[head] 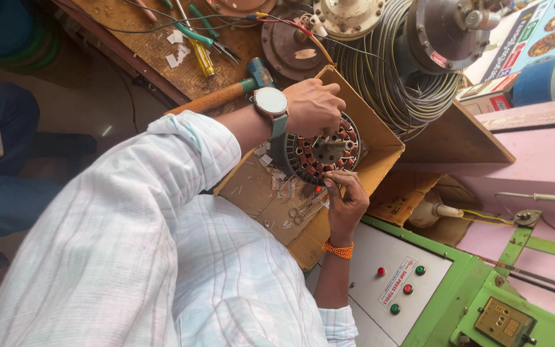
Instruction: The person works on a motor stator placed in a cardboard box, using shears to cut and trim white insulating material and inserting it into the stator slots. The person repeatedly cuts small pieces and tucks them into the copper windings.
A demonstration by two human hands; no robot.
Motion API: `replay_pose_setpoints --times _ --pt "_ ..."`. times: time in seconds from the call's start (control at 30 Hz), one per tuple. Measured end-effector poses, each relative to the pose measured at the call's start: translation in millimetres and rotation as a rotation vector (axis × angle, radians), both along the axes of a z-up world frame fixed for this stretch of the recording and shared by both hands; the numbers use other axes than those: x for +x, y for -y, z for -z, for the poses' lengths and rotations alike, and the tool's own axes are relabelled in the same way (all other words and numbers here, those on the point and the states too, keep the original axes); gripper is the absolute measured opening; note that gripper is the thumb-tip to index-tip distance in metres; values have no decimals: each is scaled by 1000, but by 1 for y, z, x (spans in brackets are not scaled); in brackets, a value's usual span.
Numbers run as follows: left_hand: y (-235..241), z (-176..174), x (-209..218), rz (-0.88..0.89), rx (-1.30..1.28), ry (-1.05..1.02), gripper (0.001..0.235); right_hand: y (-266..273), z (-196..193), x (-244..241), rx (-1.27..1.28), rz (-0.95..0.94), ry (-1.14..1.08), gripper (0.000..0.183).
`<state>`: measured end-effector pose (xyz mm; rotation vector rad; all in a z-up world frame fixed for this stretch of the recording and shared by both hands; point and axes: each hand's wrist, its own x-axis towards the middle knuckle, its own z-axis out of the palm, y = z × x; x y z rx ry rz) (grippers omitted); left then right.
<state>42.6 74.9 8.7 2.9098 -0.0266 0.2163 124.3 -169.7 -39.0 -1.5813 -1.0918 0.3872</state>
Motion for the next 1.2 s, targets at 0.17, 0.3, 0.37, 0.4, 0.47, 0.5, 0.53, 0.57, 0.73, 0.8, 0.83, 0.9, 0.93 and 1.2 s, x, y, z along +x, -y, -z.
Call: replay_pose_setpoints --times 0.17,0.3,0.37,0.4,0.47,0.5,0.53,0.57,0.73,0.8,0.83,0.9,0.93,1.2 --pt "12 6 -1 -47 63 89 6 0 3 1 0 9 -43 9" --pt "4 15 -10 89 32 174 5 0 6 2 11 10 40 8" --pt "-2 22 -10 166 33 236 6 0 8 1 24 2 -12 9" --pt "-3 25 -9 190 57 260 7 0 9 2 29 -2 -37 9" --pt "-2 33 -6 212 88 336 14 2 10 3 21 3 -19 8" --pt "0 36 -5 207 95 389 20 3 11 2 15 3 -14 7" --pt "2 38 -6 202 102 442 26 3 12 3 20 5 -43 7" --pt "2 38 -7 137 36 385 23 2 13 4 28 7 -73 6" --pt "13 33 -33 -487 -763 38 24 4 18 3 40 47 -116 6" --pt "26 33 -52 -451 -894 137 31 2 19 2 34 66 -113 7" --pt "34 34 -59 -440 -956 190 39 1 18 2 25 58 -96 7" --pt "54 37 -67 -329 -952 295 35 1 15 2 7 40 -66 7" --pt "63 40 -70 -275 -947 346 33 1 12 3 0 6 -105 7" --pt "116 56 -69 -474 -917 279 17 3 9 10 -38 -87 -175 9"
